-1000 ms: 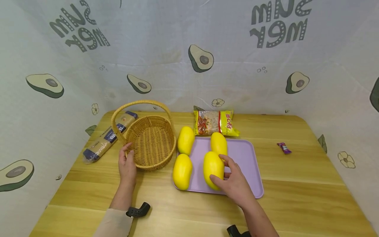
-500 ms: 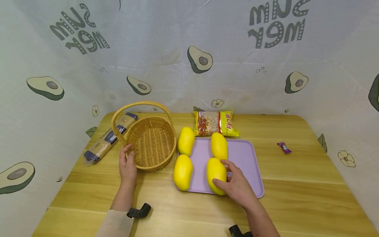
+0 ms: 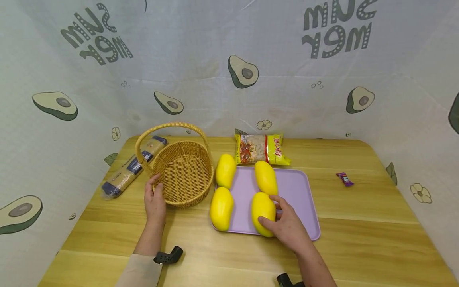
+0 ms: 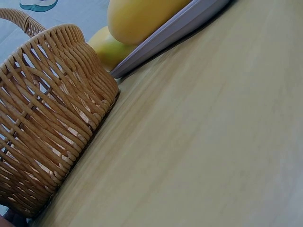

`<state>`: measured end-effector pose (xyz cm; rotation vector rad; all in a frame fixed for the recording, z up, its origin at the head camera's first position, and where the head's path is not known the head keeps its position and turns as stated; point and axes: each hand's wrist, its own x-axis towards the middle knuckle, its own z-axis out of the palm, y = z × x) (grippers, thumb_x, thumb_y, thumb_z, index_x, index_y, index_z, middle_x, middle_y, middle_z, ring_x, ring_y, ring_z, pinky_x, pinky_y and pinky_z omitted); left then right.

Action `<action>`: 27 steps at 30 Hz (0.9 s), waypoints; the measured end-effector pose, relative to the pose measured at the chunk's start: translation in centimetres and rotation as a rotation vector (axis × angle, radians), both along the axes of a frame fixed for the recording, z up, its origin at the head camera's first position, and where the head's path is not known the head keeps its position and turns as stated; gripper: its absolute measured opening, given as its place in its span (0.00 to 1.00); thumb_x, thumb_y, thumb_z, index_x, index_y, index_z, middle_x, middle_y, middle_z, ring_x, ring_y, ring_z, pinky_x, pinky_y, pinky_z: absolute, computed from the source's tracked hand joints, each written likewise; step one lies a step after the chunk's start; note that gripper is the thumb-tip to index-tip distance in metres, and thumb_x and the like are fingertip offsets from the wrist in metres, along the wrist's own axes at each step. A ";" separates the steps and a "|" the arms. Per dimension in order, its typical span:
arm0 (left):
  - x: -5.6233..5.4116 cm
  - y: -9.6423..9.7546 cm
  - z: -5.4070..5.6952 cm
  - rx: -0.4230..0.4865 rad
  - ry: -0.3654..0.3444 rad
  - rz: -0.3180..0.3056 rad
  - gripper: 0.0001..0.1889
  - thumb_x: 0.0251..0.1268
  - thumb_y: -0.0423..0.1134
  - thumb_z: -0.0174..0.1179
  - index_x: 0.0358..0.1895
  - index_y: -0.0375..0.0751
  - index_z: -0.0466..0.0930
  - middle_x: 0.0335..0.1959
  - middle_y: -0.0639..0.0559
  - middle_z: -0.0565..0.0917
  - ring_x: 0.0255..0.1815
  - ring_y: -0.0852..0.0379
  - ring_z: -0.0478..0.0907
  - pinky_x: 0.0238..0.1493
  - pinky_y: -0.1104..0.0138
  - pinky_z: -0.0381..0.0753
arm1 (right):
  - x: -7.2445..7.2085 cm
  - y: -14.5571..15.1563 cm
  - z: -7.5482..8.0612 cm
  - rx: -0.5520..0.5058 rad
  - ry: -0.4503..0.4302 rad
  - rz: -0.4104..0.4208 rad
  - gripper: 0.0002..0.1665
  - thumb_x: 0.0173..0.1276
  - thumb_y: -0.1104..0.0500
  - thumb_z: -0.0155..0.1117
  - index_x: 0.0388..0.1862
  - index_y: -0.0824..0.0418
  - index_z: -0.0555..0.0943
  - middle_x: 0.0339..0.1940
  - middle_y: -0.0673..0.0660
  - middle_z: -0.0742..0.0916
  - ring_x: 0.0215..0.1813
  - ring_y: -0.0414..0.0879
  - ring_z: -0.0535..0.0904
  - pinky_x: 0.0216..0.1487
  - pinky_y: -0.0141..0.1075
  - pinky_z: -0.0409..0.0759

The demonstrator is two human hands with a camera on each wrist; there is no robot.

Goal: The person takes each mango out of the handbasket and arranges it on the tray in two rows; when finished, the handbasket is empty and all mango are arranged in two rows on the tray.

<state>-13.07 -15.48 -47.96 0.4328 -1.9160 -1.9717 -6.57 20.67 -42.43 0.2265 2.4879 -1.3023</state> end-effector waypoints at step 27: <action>0.2 0.1 0.3 -0.016 -0.022 -0.003 0.20 0.78 0.37 0.46 0.68 0.38 0.70 0.78 0.47 0.66 0.82 0.46 0.55 0.80 0.48 0.53 | -1.6 2.1 1.2 0.113 -0.025 0.052 0.56 0.71 0.32 0.61 0.84 0.57 0.48 0.81 0.72 0.60 0.72 0.70 0.69 0.65 0.62 0.75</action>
